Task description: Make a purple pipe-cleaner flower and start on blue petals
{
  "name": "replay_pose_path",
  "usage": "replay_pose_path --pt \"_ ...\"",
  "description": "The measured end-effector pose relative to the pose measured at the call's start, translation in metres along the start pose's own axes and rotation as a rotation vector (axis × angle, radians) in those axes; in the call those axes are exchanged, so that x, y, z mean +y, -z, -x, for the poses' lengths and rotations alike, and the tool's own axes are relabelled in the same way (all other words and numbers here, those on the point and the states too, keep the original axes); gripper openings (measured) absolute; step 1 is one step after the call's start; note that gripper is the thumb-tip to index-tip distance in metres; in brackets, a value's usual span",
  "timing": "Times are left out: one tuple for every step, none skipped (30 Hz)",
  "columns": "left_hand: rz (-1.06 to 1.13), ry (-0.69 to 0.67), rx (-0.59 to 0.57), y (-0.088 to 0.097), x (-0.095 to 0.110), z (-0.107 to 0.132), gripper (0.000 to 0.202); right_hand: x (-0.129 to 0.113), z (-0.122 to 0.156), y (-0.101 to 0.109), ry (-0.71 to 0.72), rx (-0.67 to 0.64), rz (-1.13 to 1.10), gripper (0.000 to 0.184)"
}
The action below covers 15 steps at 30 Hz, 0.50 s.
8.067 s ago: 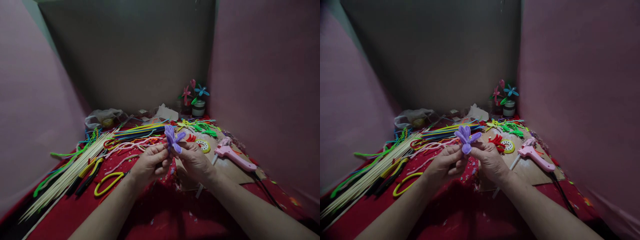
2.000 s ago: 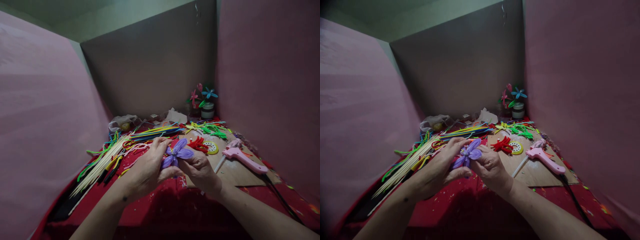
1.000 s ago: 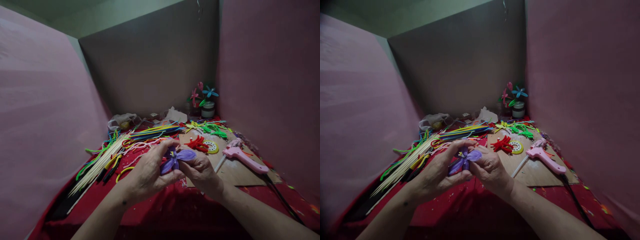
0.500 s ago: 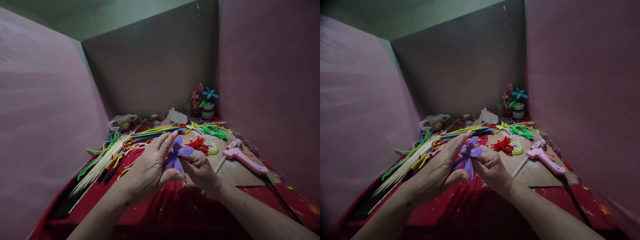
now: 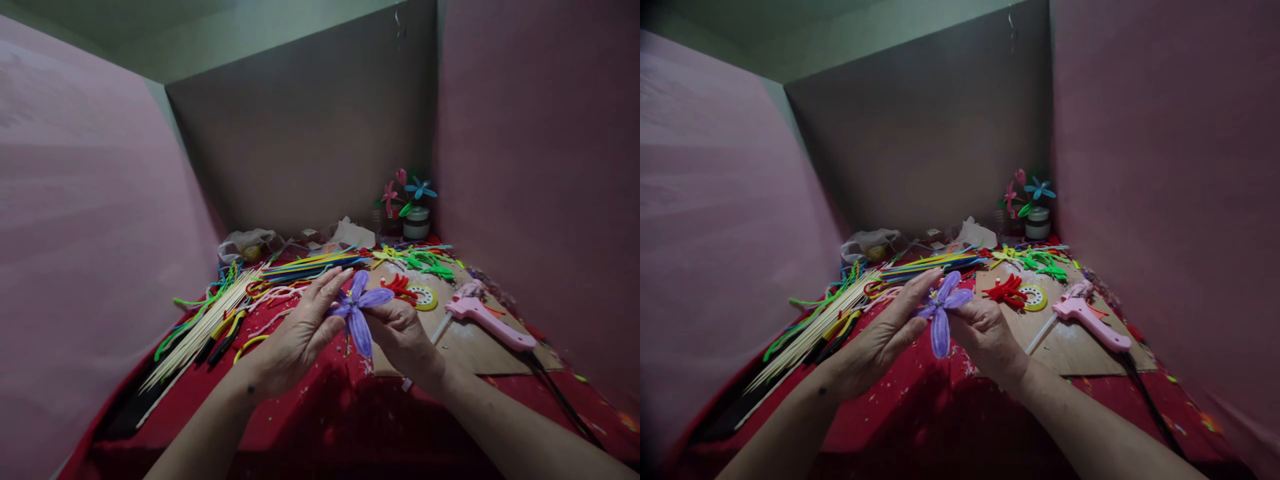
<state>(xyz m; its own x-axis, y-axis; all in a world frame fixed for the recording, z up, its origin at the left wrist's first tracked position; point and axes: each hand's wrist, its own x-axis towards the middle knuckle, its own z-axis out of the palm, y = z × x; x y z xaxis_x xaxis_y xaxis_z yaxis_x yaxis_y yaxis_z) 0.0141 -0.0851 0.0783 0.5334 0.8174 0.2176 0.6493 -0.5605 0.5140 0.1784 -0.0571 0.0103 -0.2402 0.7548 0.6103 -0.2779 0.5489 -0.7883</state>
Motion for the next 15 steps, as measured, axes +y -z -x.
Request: replay_pose_path --pt "-0.001 0.008 -0.006 -0.001 0.001 0.0 0.053 0.0 0.0 0.0 0.006 0.007 0.001 0.025" --pt "-0.012 0.017 -0.005 -0.003 0.001 0.0 0.054 0.001 0.0 0.0 0.007 0.011 0.002 0.023" --pt "-0.03 0.027 0.003 -0.004 0.002 0.0 0.055 0.001 0.0 0.0 0.004 0.014 0.001 0.022" --pt "-0.053 0.035 0.016 -0.005 0.002 -0.001 0.057 0.002 0.0 0.0 -0.004 0.012 0.0 0.022" --pt "-0.079 0.037 0.033 -0.006 0.002 -0.001 0.058 0.002 0.0 0.001 -0.012 0.008 0.0 0.022" --pt "-0.105 0.03 0.053 -0.006 0.002 0.0 0.059 0.002 0.0 0.001 -0.015 0.004 0.0 0.023" --pt "-0.13 0.017 0.072 -0.006 0.002 0.0 0.059 0.002 0.0 0.001 -0.015 0.004 0.0 0.023" --pt "-0.153 -0.001 0.093 -0.005 0.002 0.001 0.06 0.002 0.0 0.001 -0.017 0.007 0.003 0.024" --pt "-0.172 -0.02 0.114 -0.004 0.003 0.002 0.06 0.001 -0.001 0.0 -0.022 0.012 0.007 0.023" --pt "-0.187 -0.038 0.135 -0.003 0.004 0.003 0.059 0.0 -0.001 0.0 -0.025 0.019 0.008 0.022" --pt "-0.2 -0.055 0.156 -0.003 0.005 0.005 0.059 -0.001 -0.002 0.0 -0.028 0.028 0.005 0.021" --pt "-0.216 -0.073 0.18 -0.003 0.006 0.006 0.06 -0.002 -0.002 0.0 -0.031 0.035 0.002 0.019" --pt "-0.235 -0.095 0.209 -0.003 0.007 0.008 0.061 -0.002 -0.003 0.0 -0.03 0.044 -0.001 0.018" --pt "-0.255 -0.123 0.239 -0.004 0.008 0.01 0.063 -0.002 -0.003 0.0 -0.028 0.052 -0.007 0.017" --pt "-0.27 -0.152 0.27 -0.005 0.007 0.011 0.065 -0.002 -0.003 0.0 -0.028 0.066 -0.023 0.017"
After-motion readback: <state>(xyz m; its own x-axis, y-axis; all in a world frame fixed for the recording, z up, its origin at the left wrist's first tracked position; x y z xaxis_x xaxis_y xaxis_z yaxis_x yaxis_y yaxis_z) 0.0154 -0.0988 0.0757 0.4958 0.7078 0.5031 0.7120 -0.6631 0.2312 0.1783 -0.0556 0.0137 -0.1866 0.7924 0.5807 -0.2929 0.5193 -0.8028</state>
